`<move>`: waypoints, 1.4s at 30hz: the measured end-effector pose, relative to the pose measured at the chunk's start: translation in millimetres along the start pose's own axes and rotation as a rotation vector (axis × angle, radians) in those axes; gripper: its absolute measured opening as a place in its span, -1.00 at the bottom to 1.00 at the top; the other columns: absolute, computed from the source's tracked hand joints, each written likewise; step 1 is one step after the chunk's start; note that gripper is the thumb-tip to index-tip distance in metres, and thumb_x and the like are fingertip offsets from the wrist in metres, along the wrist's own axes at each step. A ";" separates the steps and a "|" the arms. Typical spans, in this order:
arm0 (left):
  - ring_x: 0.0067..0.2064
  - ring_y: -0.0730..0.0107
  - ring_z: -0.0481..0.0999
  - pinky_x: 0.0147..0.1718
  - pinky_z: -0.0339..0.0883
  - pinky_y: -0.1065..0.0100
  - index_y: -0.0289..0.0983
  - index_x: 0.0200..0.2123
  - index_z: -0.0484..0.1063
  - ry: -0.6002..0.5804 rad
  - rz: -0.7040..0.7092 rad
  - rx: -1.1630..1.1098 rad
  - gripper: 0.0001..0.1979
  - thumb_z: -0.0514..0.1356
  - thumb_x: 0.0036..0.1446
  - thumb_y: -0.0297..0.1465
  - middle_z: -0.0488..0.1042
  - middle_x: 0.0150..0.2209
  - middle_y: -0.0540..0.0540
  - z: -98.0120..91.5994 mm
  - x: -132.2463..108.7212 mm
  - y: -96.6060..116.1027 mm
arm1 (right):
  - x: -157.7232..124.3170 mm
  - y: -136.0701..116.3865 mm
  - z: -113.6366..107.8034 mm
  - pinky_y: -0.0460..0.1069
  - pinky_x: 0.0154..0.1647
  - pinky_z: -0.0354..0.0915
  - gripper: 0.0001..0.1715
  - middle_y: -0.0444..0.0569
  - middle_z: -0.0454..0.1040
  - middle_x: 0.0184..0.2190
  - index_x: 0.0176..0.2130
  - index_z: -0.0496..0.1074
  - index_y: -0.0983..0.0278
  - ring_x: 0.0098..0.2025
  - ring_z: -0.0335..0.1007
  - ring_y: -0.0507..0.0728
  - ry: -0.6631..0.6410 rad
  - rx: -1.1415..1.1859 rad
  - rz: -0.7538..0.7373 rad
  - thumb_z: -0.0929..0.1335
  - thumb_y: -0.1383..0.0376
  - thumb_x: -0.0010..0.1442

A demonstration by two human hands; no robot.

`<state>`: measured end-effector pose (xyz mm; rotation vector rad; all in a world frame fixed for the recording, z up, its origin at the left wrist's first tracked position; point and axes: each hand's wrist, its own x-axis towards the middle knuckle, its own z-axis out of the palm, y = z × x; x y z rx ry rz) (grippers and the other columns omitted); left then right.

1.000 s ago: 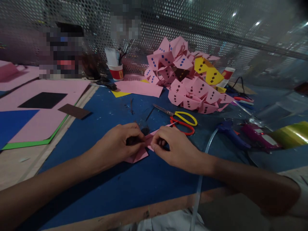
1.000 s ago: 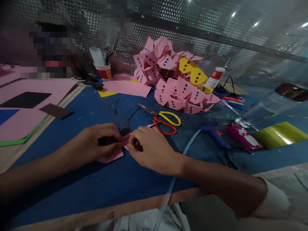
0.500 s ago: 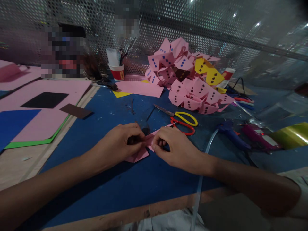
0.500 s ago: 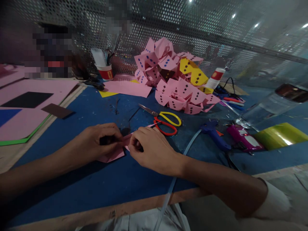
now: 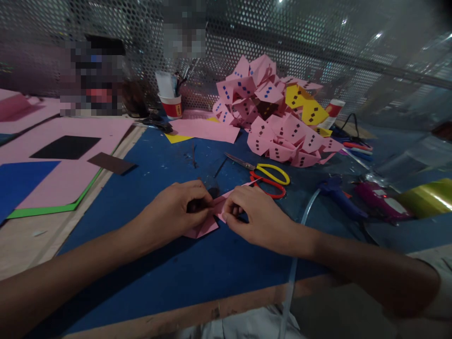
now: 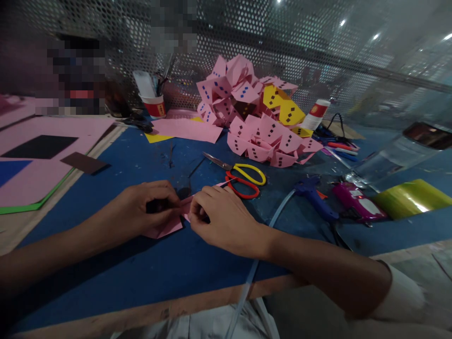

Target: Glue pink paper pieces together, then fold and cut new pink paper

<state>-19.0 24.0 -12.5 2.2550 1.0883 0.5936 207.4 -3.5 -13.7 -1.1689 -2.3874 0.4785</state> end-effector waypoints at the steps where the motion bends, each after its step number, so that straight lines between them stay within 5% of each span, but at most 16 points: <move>1: -0.35 0.42 0.47 -0.37 0.24 0.38 -0.21 -0.35 0.58 0.001 -0.002 0.003 -0.84 0.21 0.24 -0.34 0.51 -0.35 0.00 0.0 -0.2 -0.1 | -0.1 0.3 0.2 0.03 -0.13 0.17 -0.88 -0.11 0.47 -0.32 -0.32 0.40 0.25 -0.25 0.34 0.08 -0.001 -0.001 -0.002 0.36 0.40 0.30; 18: -0.27 0.35 0.52 -0.21 0.21 0.29 -0.19 -0.30 0.58 0.003 0.029 0.139 -0.82 0.15 0.20 -0.41 0.54 -0.30 0.00 -0.2 -3.3 -1.3 | -0.7 1.9 1.1 0.04 -0.09 0.16 -0.89 -0.11 0.48 -0.28 -0.31 0.38 0.25 -0.21 0.35 0.09 -0.015 -0.021 -0.016 0.37 0.39 0.29; 34: -0.21 0.34 0.57 -0.11 0.20 0.19 -0.21 -0.17 0.54 0.082 0.498 0.388 -0.83 0.13 0.42 -0.45 0.62 -0.20 -0.01 -7.6 -20.6 -10.0 | -1.2 3.0 2.6 0.02 -0.08 0.15 -0.91 -0.13 0.48 -0.27 -0.30 0.38 0.25 -0.20 0.35 0.07 0.001 -0.028 -0.033 0.36 0.42 0.27; 42: -0.17 0.29 0.56 -0.08 0.24 0.15 -0.24 -0.11 0.54 0.082 0.580 0.456 -0.86 0.17 0.39 -0.47 0.63 -0.18 -0.04 -9.8 -22.9 -10.8 | -1.9 3.8 2.1 0.02 -0.06 0.16 -0.90 -0.13 0.50 -0.27 -0.29 0.38 0.25 -0.18 0.37 0.07 0.006 -0.022 -0.037 0.36 0.40 0.30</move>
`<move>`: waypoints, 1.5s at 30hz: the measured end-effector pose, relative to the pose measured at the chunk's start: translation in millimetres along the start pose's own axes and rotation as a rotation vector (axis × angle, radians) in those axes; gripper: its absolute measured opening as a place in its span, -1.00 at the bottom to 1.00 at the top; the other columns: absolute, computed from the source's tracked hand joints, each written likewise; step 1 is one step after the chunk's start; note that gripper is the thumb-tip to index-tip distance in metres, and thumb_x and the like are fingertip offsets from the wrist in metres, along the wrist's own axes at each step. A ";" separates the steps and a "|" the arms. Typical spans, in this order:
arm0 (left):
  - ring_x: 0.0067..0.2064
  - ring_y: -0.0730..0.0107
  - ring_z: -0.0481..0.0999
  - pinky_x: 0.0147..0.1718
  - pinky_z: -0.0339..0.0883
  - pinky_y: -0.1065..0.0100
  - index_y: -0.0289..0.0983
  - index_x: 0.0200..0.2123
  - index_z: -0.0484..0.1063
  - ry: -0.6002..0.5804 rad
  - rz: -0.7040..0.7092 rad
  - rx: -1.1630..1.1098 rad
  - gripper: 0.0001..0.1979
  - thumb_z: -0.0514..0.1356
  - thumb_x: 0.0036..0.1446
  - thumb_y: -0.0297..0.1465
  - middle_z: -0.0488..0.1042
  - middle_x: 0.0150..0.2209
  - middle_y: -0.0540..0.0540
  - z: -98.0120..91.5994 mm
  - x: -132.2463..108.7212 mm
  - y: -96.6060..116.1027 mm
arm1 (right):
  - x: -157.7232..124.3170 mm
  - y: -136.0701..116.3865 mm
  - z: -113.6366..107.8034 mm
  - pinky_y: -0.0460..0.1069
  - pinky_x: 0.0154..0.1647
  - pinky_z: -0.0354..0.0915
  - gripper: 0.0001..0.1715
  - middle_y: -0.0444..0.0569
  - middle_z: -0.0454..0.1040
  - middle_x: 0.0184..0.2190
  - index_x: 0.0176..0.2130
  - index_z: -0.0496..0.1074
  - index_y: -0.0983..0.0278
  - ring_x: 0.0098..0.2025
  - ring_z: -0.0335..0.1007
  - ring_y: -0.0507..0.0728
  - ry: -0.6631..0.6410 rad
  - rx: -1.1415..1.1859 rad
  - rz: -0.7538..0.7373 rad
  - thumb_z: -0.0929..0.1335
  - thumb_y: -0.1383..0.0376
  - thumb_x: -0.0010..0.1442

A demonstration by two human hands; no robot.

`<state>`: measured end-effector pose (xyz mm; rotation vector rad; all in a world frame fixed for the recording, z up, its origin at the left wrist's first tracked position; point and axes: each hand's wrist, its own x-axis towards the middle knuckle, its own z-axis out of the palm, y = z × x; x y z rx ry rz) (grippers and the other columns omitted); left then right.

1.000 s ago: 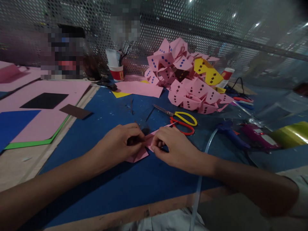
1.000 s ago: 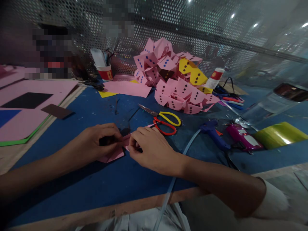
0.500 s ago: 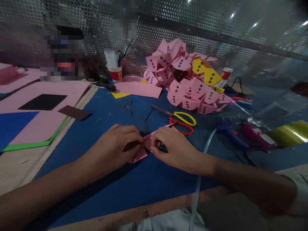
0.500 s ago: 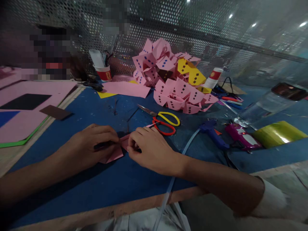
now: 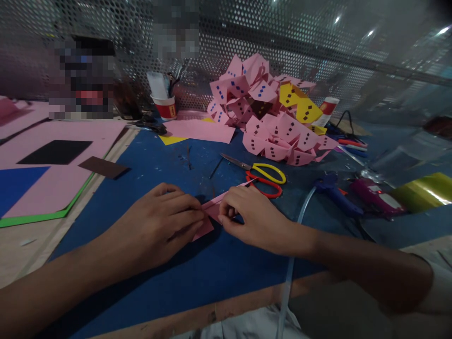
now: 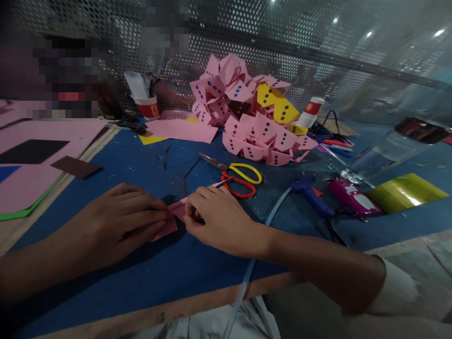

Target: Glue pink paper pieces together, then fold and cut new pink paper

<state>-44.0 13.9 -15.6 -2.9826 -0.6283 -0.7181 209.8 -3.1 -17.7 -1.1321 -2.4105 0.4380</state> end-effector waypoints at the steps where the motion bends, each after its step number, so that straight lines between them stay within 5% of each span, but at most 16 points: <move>1: -0.17 0.29 0.56 -0.08 0.24 0.15 -0.24 -0.11 0.54 0.000 -0.002 0.005 -0.86 0.17 0.39 -0.46 0.63 -0.17 -0.04 0.2 -0.2 0.0 | 0.0 0.0 0.0 0.02 -0.06 0.16 -0.90 -0.13 0.50 -0.26 -0.29 0.38 0.25 -0.18 0.37 0.08 0.002 0.001 -0.002 0.36 0.40 0.31; 32: -0.17 0.23 0.55 -0.12 0.27 0.14 -0.24 -0.25 0.52 -0.074 -0.009 0.021 -0.79 0.09 0.40 -0.48 0.58 -0.18 -0.10 -1.0 3.4 2.4 | 0.6 -0.4 -3.2 0.02 -0.10 0.17 -0.86 -0.10 0.51 -0.27 -0.31 0.38 0.25 -0.20 0.37 0.09 -0.017 0.020 0.008 0.37 0.36 0.35; 36: -0.18 0.22 0.54 -0.12 0.29 0.12 -0.24 -0.27 0.51 -0.099 -0.013 0.027 -0.77 0.08 0.39 -0.50 0.58 -0.19 -0.11 -1.5 3.7 2.2 | 0.3 -0.2 -7.4 0.02 -0.10 0.23 -0.94 -0.10 0.55 -0.23 -0.17 0.44 0.25 -0.20 0.42 0.08 0.053 0.122 0.050 0.34 0.37 0.40; 45: -0.17 0.20 0.54 -0.12 0.31 0.10 -0.22 -0.22 0.51 -0.083 -0.006 0.015 -0.76 0.06 0.32 -0.55 0.58 -0.16 -0.12 -1.5 4.0 0.7 | -1.2 0.5 -10.6 0.09 0.10 0.27 -0.67 0.02 0.52 -0.06 -0.02 0.51 0.24 0.00 0.42 0.15 -0.044 0.061 -0.168 0.24 0.50 0.42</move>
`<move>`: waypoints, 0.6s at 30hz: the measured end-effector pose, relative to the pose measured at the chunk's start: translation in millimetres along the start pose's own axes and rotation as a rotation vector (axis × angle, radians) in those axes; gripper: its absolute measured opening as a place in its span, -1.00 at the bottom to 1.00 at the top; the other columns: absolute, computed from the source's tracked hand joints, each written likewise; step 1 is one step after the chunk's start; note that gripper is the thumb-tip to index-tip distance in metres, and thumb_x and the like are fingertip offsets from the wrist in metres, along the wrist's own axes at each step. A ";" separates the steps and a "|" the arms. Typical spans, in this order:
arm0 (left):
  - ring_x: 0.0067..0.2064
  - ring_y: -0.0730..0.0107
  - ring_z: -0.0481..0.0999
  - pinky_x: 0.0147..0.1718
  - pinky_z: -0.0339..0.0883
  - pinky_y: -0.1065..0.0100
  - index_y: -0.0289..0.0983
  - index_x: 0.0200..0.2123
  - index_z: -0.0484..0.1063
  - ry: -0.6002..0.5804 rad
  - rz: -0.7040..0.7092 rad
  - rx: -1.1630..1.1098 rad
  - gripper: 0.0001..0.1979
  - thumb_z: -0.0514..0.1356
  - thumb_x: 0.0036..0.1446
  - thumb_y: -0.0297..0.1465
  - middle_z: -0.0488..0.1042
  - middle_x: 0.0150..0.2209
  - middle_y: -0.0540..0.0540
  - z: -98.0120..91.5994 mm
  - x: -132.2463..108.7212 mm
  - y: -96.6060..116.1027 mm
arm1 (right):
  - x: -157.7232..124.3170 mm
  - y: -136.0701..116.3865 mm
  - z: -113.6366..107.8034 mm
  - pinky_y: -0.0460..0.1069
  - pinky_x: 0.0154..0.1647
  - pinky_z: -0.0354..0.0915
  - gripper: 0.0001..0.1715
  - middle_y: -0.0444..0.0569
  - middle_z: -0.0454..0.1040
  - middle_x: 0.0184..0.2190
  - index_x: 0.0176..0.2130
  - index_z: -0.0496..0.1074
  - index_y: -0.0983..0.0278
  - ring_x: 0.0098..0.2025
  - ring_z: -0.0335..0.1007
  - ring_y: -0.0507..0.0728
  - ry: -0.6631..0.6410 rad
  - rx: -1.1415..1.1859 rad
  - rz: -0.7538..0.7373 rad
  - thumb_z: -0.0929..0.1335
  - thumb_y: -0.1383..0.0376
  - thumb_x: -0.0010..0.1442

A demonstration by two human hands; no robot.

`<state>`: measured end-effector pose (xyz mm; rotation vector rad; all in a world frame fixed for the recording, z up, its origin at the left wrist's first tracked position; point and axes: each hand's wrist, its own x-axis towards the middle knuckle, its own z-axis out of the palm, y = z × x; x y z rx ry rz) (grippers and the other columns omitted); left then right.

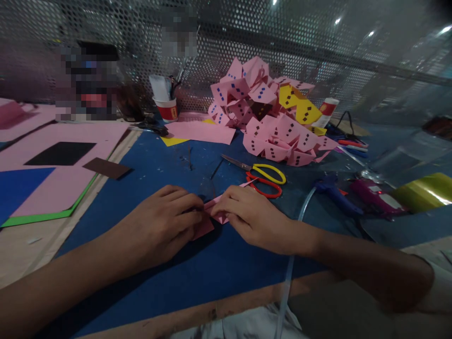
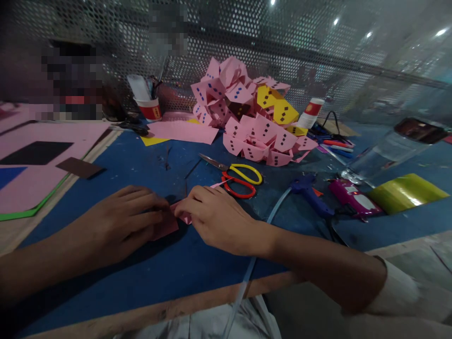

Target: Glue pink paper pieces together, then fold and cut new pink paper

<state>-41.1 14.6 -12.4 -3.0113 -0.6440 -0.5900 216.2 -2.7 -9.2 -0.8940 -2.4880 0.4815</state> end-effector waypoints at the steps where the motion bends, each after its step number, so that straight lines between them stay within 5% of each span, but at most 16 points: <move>1: -0.17 0.20 0.53 -0.11 0.31 0.10 -0.22 -0.23 0.51 0.001 0.001 -0.006 -0.77 0.06 0.32 -0.56 0.58 -0.16 -0.12 -0.1 0.1 -0.1 | -0.1 0.0 0.0 0.09 0.09 0.27 -0.67 0.03 0.51 -0.06 -0.02 0.52 0.25 0.00 0.41 0.16 -0.018 -0.028 -0.008 0.24 0.50 0.41; 18: -0.14 0.16 0.53 -0.09 0.30 0.10 -0.21 -0.24 0.51 -0.003 -0.011 -0.002 -0.78 0.08 0.32 -0.54 0.57 -0.15 -0.13 2.8 -4.1 -2.2 | -0.8 -4.0 0.9 0.13 0.05 0.21 -0.64 0.09 0.47 -0.01 0.08 0.46 0.27 -0.02 0.30 0.22 -0.104 -0.316 -0.086 0.21 0.49 0.42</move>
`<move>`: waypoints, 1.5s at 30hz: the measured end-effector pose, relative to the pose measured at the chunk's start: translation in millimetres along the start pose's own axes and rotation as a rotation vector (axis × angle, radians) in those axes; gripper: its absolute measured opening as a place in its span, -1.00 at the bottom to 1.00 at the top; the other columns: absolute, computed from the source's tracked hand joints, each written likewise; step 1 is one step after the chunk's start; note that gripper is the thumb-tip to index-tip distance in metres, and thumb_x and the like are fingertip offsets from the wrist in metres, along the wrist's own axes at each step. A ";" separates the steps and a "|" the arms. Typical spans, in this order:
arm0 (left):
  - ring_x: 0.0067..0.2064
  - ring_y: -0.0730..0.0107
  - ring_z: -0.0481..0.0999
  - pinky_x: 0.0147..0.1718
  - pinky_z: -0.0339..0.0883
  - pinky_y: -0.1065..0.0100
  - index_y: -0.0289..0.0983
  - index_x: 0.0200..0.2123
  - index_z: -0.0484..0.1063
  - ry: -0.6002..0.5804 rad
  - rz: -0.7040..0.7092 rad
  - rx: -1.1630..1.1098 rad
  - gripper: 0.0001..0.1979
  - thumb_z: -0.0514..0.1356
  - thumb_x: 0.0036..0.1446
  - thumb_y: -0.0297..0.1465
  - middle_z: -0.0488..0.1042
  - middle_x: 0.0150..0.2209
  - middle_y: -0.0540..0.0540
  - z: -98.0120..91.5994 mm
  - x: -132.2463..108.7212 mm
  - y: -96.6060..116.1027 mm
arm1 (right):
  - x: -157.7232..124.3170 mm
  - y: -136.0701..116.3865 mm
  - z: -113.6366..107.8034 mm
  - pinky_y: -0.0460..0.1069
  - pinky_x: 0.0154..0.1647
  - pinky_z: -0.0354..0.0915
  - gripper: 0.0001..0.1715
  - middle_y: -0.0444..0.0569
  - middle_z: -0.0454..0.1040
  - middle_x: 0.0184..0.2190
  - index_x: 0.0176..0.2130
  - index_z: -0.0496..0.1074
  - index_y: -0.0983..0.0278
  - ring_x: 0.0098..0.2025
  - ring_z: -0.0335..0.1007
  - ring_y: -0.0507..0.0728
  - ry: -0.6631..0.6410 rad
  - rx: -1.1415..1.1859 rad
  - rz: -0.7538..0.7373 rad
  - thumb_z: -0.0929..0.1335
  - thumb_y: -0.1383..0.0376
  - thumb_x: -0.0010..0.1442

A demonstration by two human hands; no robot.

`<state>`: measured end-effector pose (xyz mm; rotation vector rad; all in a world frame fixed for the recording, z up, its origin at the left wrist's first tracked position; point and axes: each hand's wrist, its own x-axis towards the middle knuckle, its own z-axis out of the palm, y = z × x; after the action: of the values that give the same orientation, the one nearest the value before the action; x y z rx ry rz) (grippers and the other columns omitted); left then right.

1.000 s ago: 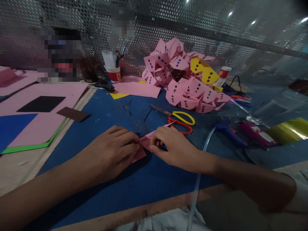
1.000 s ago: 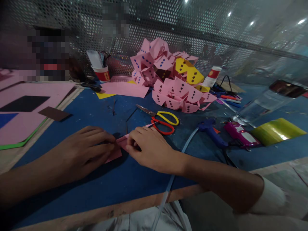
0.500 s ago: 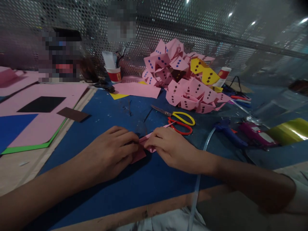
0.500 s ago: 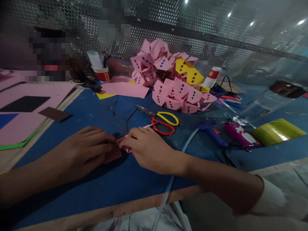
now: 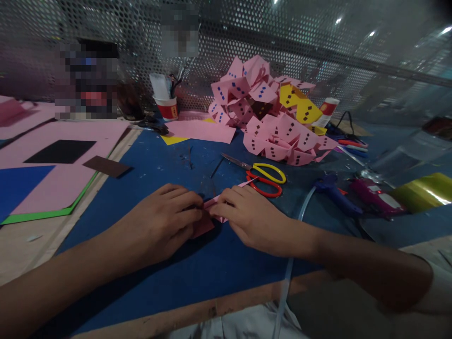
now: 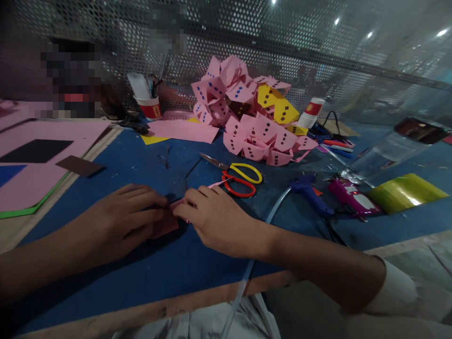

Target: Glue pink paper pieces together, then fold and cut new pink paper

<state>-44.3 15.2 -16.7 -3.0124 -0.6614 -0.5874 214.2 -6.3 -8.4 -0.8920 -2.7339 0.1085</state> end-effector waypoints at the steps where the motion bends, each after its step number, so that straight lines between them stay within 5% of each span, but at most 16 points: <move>1: -0.14 0.16 0.53 -0.10 0.30 0.09 -0.21 -0.24 0.51 -0.002 0.003 0.004 -0.78 0.07 0.33 -0.54 0.57 -0.15 -0.13 -0.1 0.0 0.0 | 0.0 -0.1 -0.3 0.13 0.05 0.21 -0.64 0.09 0.47 0.00 0.07 0.46 0.27 -0.02 0.29 0.22 0.000 0.001 -0.001 0.21 0.49 0.42; 45: -0.14 0.19 0.51 -0.08 0.29 0.11 -0.23 -0.19 0.56 -0.008 -0.021 -0.020 -0.75 0.08 0.32 -0.54 0.57 -0.12 -0.11 -0.8 1.5 1.1 | -7.6 4.5 -6.4 0.11 0.16 0.33 -0.60 0.09 0.53 -0.01 -0.02 0.47 0.32 0.07 0.41 0.19 0.054 0.196 -0.031 0.22 0.60 0.28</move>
<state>-42.9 14.7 -15.3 -3.0318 -0.6929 -0.5863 224.4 -7.2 -4.6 -0.7854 -2.6306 0.3352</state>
